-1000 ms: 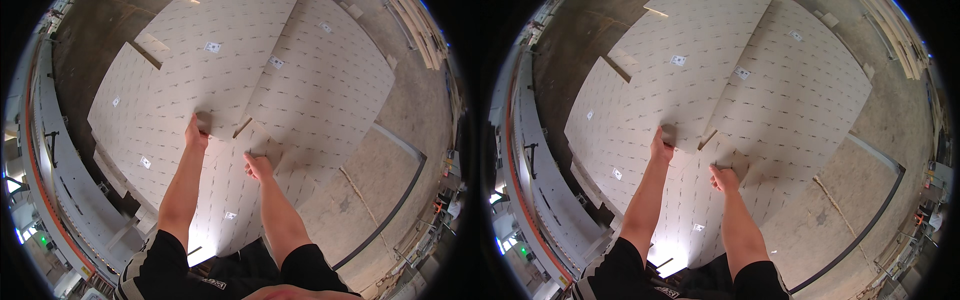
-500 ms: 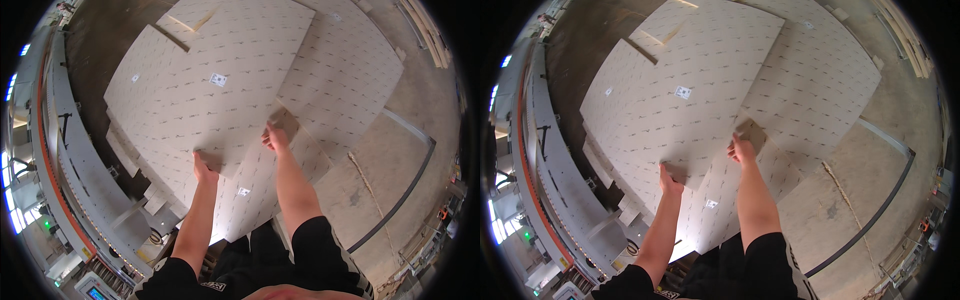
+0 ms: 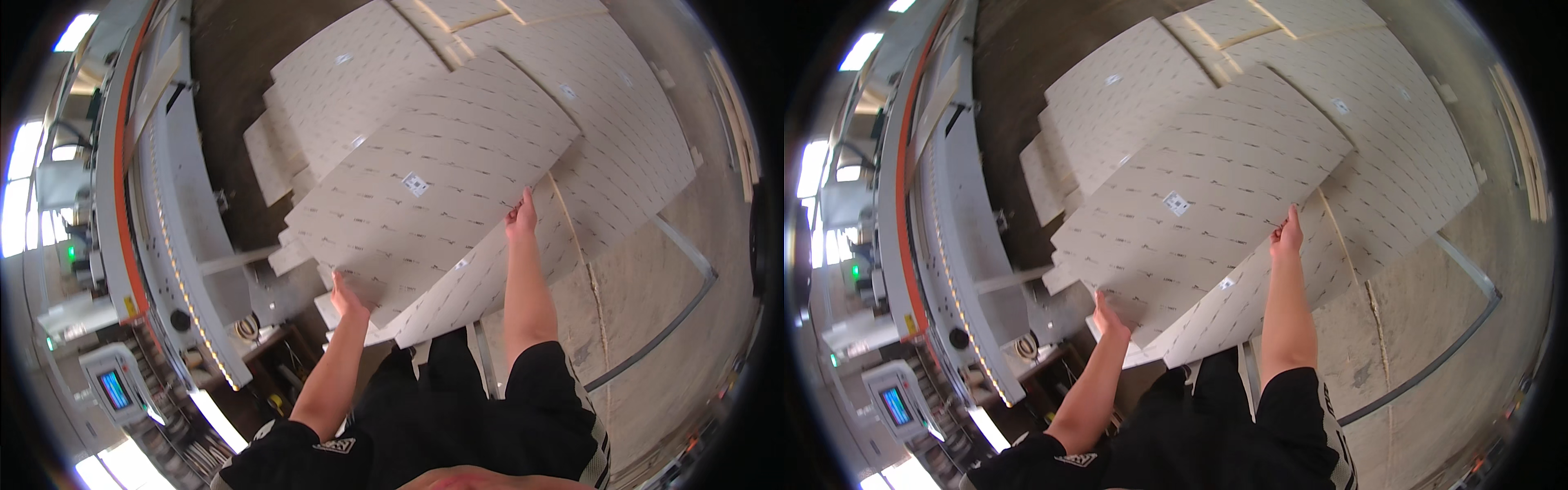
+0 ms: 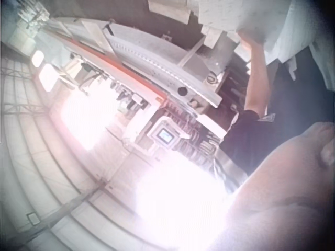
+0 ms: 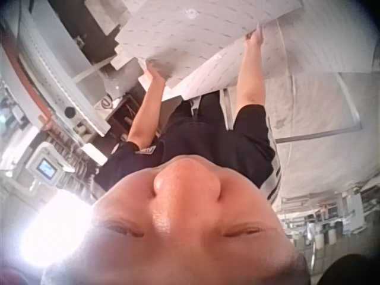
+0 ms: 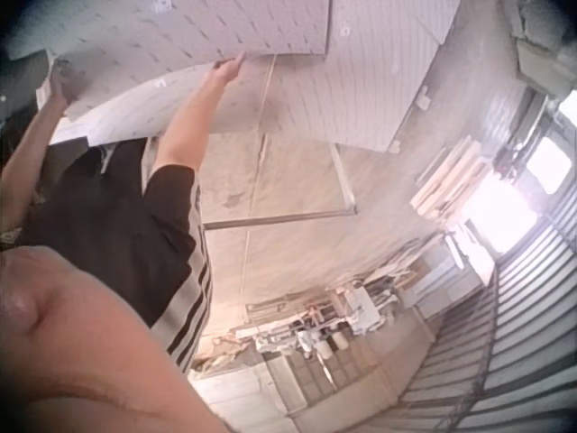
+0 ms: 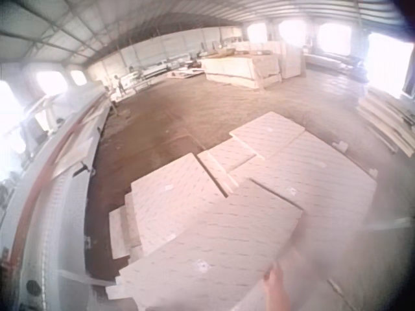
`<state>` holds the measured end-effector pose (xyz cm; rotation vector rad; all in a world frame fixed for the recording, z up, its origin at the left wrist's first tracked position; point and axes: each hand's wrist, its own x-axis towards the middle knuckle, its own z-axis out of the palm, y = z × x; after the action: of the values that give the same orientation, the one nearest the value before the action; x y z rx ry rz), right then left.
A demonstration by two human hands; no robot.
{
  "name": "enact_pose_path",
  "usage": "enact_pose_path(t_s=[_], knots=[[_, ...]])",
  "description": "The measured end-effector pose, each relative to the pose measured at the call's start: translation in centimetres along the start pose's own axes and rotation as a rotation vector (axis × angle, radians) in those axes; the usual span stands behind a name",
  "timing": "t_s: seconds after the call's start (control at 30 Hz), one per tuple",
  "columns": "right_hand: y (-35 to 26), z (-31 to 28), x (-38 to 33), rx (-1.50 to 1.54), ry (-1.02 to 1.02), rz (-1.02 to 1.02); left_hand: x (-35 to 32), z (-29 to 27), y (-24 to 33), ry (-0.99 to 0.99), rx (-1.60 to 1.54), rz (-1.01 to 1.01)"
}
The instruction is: The person lifts wooden panels from a stack and feeds them into an industrial edge-banding machine, using an air nozzle to clean the machine bed between panels.
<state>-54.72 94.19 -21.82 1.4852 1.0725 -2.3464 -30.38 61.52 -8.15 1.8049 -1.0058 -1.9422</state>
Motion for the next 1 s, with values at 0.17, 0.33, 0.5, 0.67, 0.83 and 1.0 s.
enact_pose_path(t_s=[0.17, 0.33, 0.5, 0.67, 0.83, 1.0], knots=[[6.5, -1.9, -7.5, -0.059, 0.002, -0.066, 3.8, -11.0, 3.7, 0.043, 0.026, 0.034], [13.9, -9.1, -22.8, -0.185, -0.179, 0.11, 4.1, -29.8, 10.2, 0.05, 0.02, 0.04], [14.8, -9.2, -29.7, -0.136, -0.287, -0.101, 6.5, -48.8, 18.4, 0.024, 0.039, 0.182], [21.7, -6.8, -35.7, -0.24, -0.297, -0.208, 12.4, -62.8, 20.8, 0.042, 0.067, 0.292], [30.2, -8.0, -38.1, -0.309, -0.33, -0.11, 17.9, -70.8, 24.2, 0.364, 0.45, 0.407], [41.7, -6.0, -45.7, -0.385, -0.174, 0.08, 21.2, -79.8, 33.5, 0.66, 0.952, 0.464]])
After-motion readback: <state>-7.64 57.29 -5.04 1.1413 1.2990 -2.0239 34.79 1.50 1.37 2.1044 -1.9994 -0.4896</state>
